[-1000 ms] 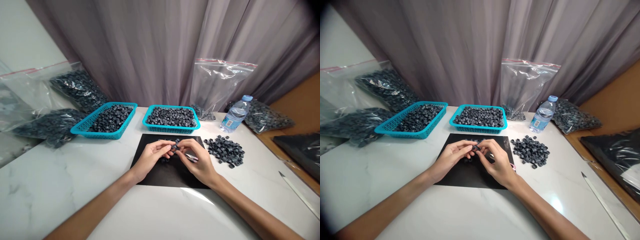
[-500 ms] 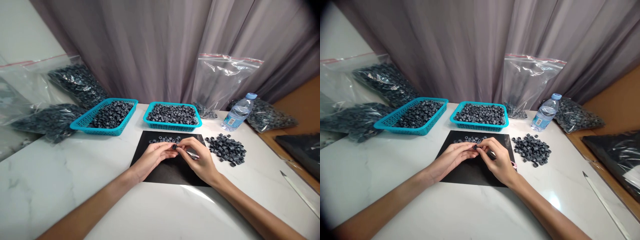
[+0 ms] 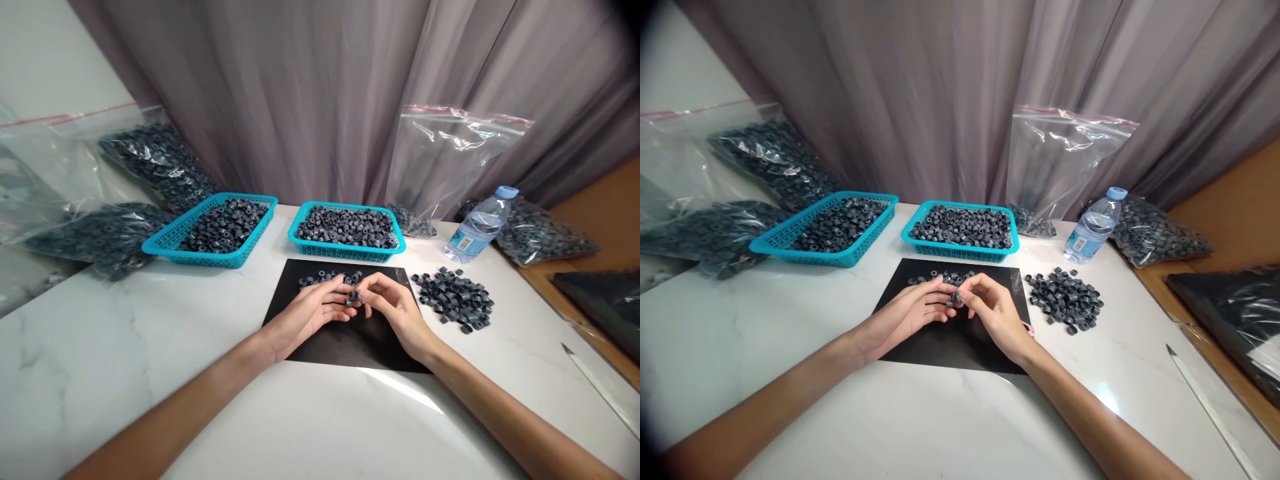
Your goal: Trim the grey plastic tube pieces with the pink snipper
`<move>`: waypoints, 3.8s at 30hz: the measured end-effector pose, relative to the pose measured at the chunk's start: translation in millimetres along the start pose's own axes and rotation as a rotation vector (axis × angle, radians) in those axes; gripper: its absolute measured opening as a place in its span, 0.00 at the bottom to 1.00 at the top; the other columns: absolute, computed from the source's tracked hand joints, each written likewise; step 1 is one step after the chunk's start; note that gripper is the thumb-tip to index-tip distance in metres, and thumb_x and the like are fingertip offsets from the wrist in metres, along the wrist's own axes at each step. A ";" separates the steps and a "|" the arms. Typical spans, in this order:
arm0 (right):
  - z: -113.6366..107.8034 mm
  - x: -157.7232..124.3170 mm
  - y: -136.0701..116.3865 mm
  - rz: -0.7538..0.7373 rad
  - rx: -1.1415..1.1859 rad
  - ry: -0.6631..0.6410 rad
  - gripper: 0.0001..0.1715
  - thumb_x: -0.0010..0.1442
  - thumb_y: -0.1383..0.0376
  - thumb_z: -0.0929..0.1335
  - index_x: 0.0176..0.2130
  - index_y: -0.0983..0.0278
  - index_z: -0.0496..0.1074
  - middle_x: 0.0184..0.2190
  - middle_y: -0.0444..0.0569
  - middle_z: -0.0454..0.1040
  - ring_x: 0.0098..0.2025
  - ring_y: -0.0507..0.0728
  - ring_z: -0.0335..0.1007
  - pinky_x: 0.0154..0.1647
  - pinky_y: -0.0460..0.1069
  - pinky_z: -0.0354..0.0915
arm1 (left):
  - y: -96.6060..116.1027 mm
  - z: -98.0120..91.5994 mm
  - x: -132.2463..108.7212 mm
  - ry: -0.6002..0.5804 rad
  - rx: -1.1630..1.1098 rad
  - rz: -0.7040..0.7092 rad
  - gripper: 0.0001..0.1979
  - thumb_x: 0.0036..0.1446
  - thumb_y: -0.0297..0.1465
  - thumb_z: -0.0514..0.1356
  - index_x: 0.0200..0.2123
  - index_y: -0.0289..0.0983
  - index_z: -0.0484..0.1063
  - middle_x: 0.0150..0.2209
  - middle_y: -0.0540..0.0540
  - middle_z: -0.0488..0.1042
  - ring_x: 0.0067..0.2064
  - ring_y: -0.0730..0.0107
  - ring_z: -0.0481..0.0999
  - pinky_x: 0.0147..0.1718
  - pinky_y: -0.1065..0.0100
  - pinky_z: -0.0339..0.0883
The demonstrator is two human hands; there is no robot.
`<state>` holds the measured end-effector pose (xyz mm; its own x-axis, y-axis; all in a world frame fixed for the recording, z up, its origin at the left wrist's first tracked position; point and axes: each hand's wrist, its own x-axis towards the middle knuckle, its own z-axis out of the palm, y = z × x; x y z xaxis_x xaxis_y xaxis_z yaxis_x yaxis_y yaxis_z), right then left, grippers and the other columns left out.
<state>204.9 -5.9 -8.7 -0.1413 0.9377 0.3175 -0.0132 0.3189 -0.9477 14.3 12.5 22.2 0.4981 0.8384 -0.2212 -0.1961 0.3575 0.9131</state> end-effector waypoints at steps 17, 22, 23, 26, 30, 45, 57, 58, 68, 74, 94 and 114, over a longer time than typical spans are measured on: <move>1.0 0.8 3.9 0.095 0.161 -0.014 0.16 0.62 0.53 0.72 0.38 0.64 0.71 0.35 0.45 0.69 0.28 0.49 0.65 0.25 0.45 0.67 | -2.5 -2.8 -2.0 0.040 0.818 0.537 0.07 0.62 0.33 0.64 0.42 0.38 0.76 0.41 0.48 0.77 0.35 0.71 0.78 0.38 0.70 0.75; 1.7 -0.8 3.4 0.121 0.162 -0.038 0.16 0.63 0.53 0.71 0.39 0.64 0.71 0.34 0.45 0.69 0.27 0.48 0.65 0.25 0.44 0.67 | -3.8 -1.5 -4.2 0.088 0.954 0.641 0.06 0.61 0.32 0.66 0.41 0.39 0.75 0.39 0.50 0.76 0.35 0.72 0.77 0.39 0.70 0.73; 1.8 -1.2 3.5 0.124 0.169 -0.044 0.16 0.63 0.53 0.71 0.39 0.64 0.71 0.33 0.45 0.70 0.27 0.48 0.66 0.24 0.44 0.68 | -3.6 -1.0 -5.3 0.098 0.983 0.649 0.05 0.62 0.32 0.65 0.41 0.39 0.75 0.39 0.51 0.76 0.36 0.72 0.77 0.40 0.70 0.73; 1.9 -1.6 4.5 0.139 0.188 -0.052 0.17 0.63 0.53 0.72 0.40 0.63 0.71 0.31 0.44 0.70 0.28 0.50 0.66 0.21 0.43 0.68 | -3.4 0.2 -8.6 0.102 1.035 0.652 0.03 0.63 0.31 0.64 0.41 0.40 0.74 0.39 0.51 0.75 0.39 0.71 0.77 0.42 0.70 0.71; 1.1 -1.0 7.6 0.143 0.206 -0.041 0.17 0.62 0.54 0.73 0.41 0.63 0.71 0.30 0.45 0.70 0.29 0.51 0.68 0.19 0.43 0.68 | -4.9 -0.9 -10.3 0.100 1.059 0.641 0.04 0.65 0.31 0.62 0.43 0.41 0.73 0.42 0.51 0.75 0.40 0.71 0.77 0.43 0.71 0.71; -0.3 0.9 5.4 0.127 0.203 -0.031 0.15 0.61 0.56 0.74 0.43 0.63 0.77 0.33 0.46 0.73 0.29 0.50 0.69 0.21 0.43 0.69 | -4.9 -4.4 2.3 0.086 0.536 0.393 0.10 0.64 0.37 0.62 0.44 0.38 0.71 0.34 0.49 0.76 0.36 0.68 0.78 0.36 0.69 0.70; -4.3 1.1 7.5 0.088 0.056 0.067 0.19 0.56 0.54 0.76 0.44 0.63 0.78 0.33 0.47 0.75 0.27 0.49 0.66 0.19 0.42 0.66 | 4.3 6.7 -3.6 0.090 -0.094 -0.011 0.10 0.61 0.24 0.58 0.39 0.30 0.81 0.37 0.42 0.76 0.38 0.72 0.71 0.37 0.72 0.64; -4.2 1.4 7.6 0.077 0.041 0.082 0.18 0.56 0.54 0.76 0.42 0.63 0.78 0.34 0.47 0.75 0.25 0.48 0.65 0.19 0.42 0.66 | 4.0 6.3 -3.0 0.091 -0.102 -0.019 0.11 0.62 0.25 0.58 0.39 0.30 0.81 0.36 0.42 0.76 0.37 0.72 0.71 0.36 0.73 0.64; -10.4 6.0 7.3 0.149 0.153 0.135 0.23 0.56 0.51 0.75 0.43 0.65 0.78 0.33 0.51 0.78 0.27 0.53 0.72 0.15 0.45 0.70 | 1.5 2.2 -0.4 0.024 -0.031 -0.008 0.18 0.67 0.33 0.54 0.39 0.32 0.83 0.38 0.39 0.79 0.40 0.66 0.72 0.37 0.68 0.63; -10.7 5.2 2.5 0.185 0.176 0.093 0.22 0.57 0.52 0.75 0.43 0.65 0.82 0.25 0.45 0.74 0.19 0.48 0.67 0.20 0.46 0.70 | -0.6 5.2 1.1 -0.031 -0.063 -0.068 0.19 0.70 0.37 0.53 0.41 0.32 0.81 0.41 0.37 0.81 0.42 0.63 0.77 0.40 0.66 0.67; -23.8 5.0 -3.9 -0.061 -0.263 -0.108 0.15 0.61 0.53 0.74 0.45 0.56 0.82 0.43 0.50 0.76 0.37 0.56 0.66 0.33 0.49 0.63 | 2.0 2.3 2.1 -0.059 -0.129 -0.030 0.19 0.70 0.37 0.55 0.40 0.29 0.80 0.40 0.38 0.81 0.44 0.62 0.80 0.55 0.61 0.69; -17.7 1.9 1.9 -0.091 -0.294 -0.018 0.17 0.61 0.50 0.73 0.30 0.60 0.80 0.29 0.48 0.74 0.33 0.56 0.66 0.32 0.50 0.61 | -1.4 3.5 -3.5 -0.048 0.142 0.014 0.09 0.60 0.32 0.66 0.42 0.34 0.81 0.38 0.45 0.79 0.38 0.71 0.73 0.41 0.69 0.64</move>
<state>222.1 -1.0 -9.4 -0.1705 0.9017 0.3974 0.2604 0.4301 -0.8644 15.8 7.6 22.8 0.5365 0.8212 -0.1944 -0.0838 0.2811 0.9560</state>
